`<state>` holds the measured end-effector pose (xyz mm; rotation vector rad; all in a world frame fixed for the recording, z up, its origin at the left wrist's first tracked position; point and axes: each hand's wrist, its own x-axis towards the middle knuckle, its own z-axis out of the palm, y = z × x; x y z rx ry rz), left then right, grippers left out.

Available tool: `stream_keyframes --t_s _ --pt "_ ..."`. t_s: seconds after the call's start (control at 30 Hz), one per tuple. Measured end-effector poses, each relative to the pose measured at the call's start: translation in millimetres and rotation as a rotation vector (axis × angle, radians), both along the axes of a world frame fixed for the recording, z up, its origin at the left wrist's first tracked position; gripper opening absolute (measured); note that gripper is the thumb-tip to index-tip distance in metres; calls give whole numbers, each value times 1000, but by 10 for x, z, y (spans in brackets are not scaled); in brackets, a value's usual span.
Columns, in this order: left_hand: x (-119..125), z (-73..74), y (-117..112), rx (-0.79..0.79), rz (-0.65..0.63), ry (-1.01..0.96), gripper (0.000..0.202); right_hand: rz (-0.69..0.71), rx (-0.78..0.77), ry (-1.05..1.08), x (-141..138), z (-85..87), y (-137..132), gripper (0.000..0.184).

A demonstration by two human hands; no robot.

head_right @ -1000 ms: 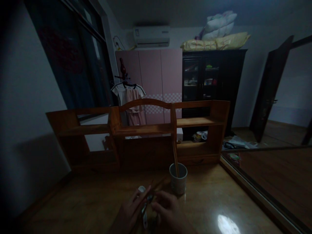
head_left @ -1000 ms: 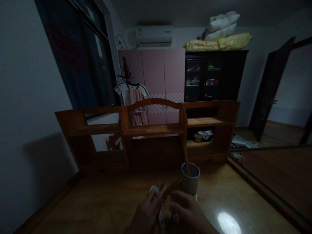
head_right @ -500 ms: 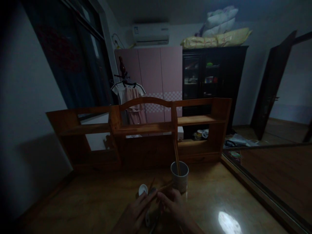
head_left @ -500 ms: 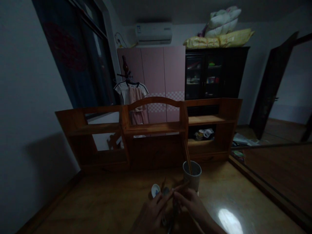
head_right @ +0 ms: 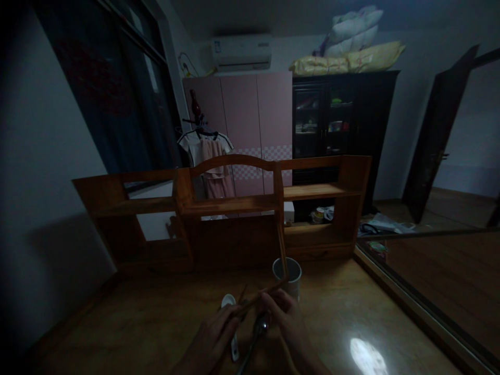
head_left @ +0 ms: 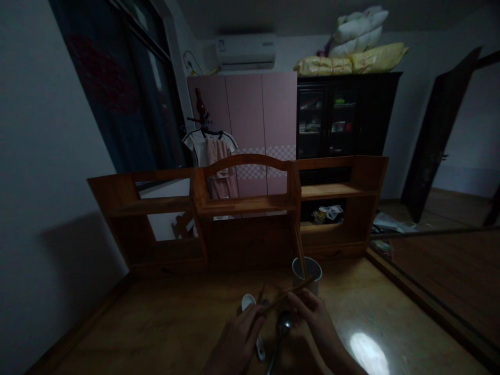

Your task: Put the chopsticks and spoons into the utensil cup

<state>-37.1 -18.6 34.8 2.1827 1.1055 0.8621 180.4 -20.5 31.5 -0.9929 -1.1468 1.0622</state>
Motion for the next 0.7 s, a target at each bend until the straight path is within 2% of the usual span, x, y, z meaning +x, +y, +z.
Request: stream_keyframes --t_s 0.13,0.23,0.4,0.47,0.6,0.7 --pt "12 20 -12 -30 10 -11 36 41 34 -33 7 41 -35 30" --pt "0 -49 -1 -10 -7 -11 38 77 49 -64 -14 50 -62 30" --pt "-16 -234 40 174 -109 83 41 99 139 -189 -94 70 -142 27" --pt "-12 -255 30 245 -98 119 40 115 177 -213 -116 95 -176 25" --pt "10 -203 -37 215 71 63 33 117 193 -201 -98 135 -199 24" --pt "28 -172 -42 106 274 -128 33 57 212 -233 -55 141 -195 24"
